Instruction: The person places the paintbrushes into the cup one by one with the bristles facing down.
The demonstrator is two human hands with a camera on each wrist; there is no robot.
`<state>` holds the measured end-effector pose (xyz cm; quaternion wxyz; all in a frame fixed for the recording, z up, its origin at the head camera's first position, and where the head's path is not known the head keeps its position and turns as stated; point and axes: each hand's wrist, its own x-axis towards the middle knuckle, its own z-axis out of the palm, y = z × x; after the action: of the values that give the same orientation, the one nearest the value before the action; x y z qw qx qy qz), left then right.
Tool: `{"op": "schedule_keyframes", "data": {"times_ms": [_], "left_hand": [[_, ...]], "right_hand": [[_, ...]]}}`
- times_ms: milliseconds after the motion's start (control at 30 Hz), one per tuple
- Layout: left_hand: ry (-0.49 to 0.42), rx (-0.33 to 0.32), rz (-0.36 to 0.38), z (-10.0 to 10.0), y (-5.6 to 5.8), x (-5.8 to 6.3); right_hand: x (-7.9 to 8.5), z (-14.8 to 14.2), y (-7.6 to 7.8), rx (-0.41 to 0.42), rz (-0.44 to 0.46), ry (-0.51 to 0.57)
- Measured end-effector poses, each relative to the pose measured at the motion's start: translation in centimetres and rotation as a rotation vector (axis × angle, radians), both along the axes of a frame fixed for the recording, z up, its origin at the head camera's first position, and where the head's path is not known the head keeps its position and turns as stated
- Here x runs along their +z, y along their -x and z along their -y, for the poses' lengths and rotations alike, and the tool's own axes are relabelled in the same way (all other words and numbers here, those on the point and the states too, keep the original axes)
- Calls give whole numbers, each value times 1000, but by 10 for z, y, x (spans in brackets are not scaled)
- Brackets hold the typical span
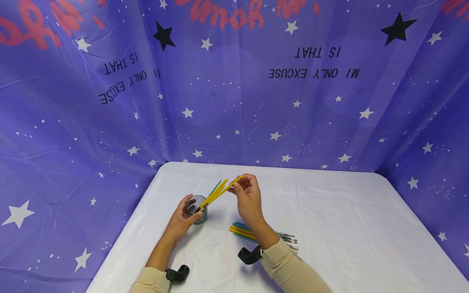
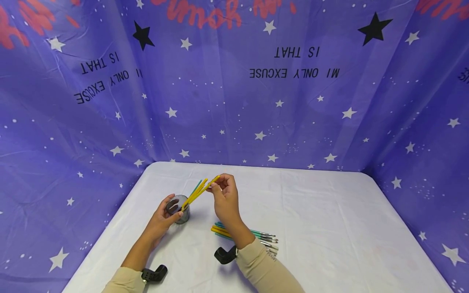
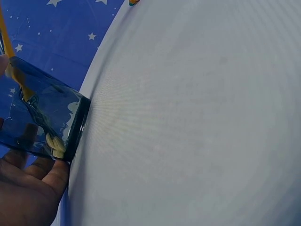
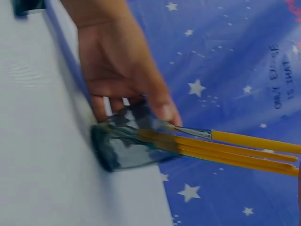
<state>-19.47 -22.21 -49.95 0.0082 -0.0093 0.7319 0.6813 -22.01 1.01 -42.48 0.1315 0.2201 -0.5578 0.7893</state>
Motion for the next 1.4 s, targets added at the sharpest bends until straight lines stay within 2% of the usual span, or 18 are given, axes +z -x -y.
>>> {"op": "schedule_keyframes", "data": {"times_ms": [333,533,833,1100,1400], "left_hand": [[19,13,-8,-1,1,-3],[7,11,-6,-1,0,-2],[-4,4,-9,0,0,-3],[17,9,8,1,-1,-1],[14,8,13,-1,0,0]], "right_hand": [[-16,21,-3,30,116,-60],[-25,27,1,34,201,-195],[-40,21,3,32,208,-510],[-54,-12,13,135,117,-904],[-59,-44,25,220,70,-1157]]}}
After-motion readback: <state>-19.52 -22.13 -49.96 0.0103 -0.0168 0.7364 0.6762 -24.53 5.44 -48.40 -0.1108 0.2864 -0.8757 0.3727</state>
